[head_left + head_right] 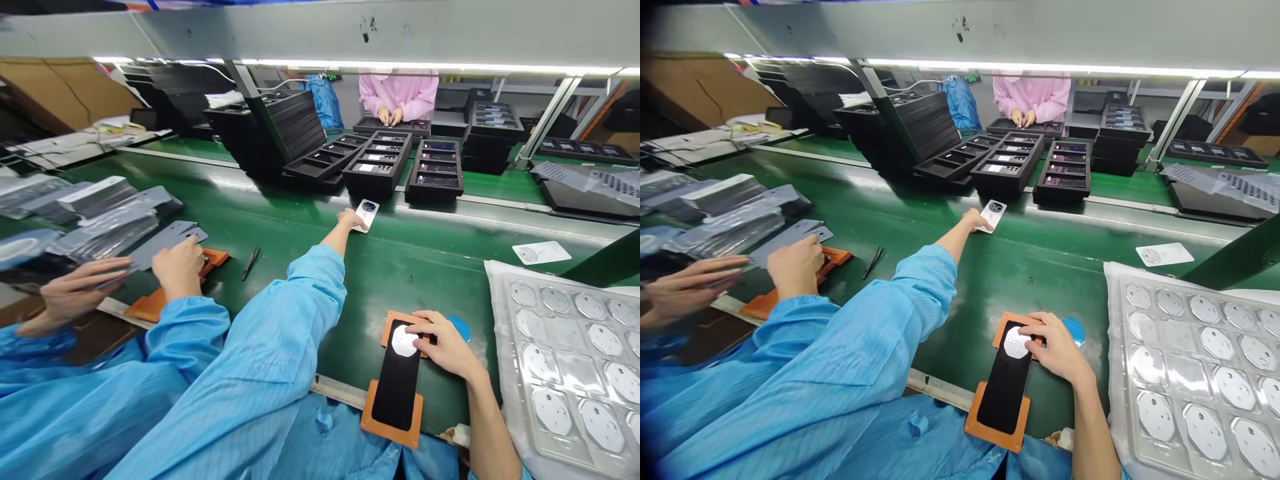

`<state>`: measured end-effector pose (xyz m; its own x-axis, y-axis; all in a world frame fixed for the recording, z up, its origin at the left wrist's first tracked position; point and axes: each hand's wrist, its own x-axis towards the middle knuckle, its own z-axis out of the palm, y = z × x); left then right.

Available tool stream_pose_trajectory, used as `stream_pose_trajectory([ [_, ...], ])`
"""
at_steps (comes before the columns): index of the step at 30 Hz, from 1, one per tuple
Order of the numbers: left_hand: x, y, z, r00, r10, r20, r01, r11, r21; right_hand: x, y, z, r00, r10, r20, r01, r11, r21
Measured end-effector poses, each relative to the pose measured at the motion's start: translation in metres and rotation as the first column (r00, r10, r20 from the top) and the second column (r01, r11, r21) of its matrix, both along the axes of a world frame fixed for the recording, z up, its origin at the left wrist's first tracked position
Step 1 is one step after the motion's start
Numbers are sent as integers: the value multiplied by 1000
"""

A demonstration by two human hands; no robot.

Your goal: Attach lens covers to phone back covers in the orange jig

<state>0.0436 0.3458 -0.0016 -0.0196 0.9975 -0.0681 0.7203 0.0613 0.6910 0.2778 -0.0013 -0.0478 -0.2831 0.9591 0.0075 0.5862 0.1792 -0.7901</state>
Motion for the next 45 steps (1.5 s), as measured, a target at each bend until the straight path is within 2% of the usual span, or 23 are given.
stream_pose_trajectory([
  [3,7,-17,11,998,8,57,-7,1000,-11,-1,-2,-1,1000,-10,-5,10,1000,24],
  [5,14,-34,21,992,-53,115,49,998,35,-2,-2,-1,999,-34,-24,36,995,92],
  [7,18,-61,31,972,-154,175,139,986,92,-4,-2,0,990,-124,-73,138,964,227],
  [8,19,-79,36,956,-209,204,189,975,115,-4,-2,2,972,-207,-109,231,924,304],
  [10,18,-120,46,917,-314,245,285,947,145,-5,-2,6,894,-407,-185,447,790,419],
  [11,17,-143,51,891,-372,260,343,927,151,-6,-3,9,846,-487,-216,529,724,443],
  [12,17,-166,56,848,-455,273,417,889,190,-6,-3,12,813,-530,-241,579,688,438],
  [13,18,-187,60,790,-542,285,494,839,227,-6,-4,14,806,-530,-264,592,699,402],
  [15,23,-223,66,680,-669,300,600,743,298,-7,-6,16,843,-431,-322,513,824,242],
  [17,32,-247,63,623,-680,386,603,732,317,-8,-7,16,864,-319,-390,364,931,43],
  [18,36,-256,57,613,-646,455,587,758,285,-8,-8,16,858,-295,-420,310,950,-34],
  [21,46,-271,30,606,-490,626,574,815,83,-9,-9,13,815,-315,-485,280,949,-146],
  [24,50,-281,5,593,-440,675,616,788,-28,-11,-8,12,796,-292,-530,241,956,-165],
  [26,49,-284,-4,581,-442,683,632,774,-36,-14,-7,11,792,-286,-539,233,958,-166],
  [31,47,-278,-12,566,-412,714,640,765,-66,-17,-6,11,791,-324,-519,235,944,-231],
  [33,49,-274,-17,530,-343,775,592,804,-50,-18,-5,13,823,-375,-426,348,926,-143],
  [34,51,-273,-20,515,-295,805,543,839,-39,-18,-5,14,817,-444,-367,465,884,-33],
  [36,55,-274,-27,508,-199,838,396,918,-22,-21,-4,16,747,-593,-301,662,703,260],
  [37,58,-275,-31,512,-167,842,319,948,-6,-23,-4,17,715,-633,-297,696,607,383],
  [38,60,-278,-34,518,-158,840,261,965,20,-26,-3,17,707,-642,-297,693,547,470],
  [39,61,-281,-37,525,-173,834,231,971,56,-29,-3,17,723,-626,-291,668,528,524],
  [41,63,-287,-42,535,-271,801,261,954,148,-35,-2,15,766,-581,-274,616,545,568],
  [45,62,-296,-51,526,-496,691,398,861,315,-39,-1,11,763,-576,-293,626,545,557],
])
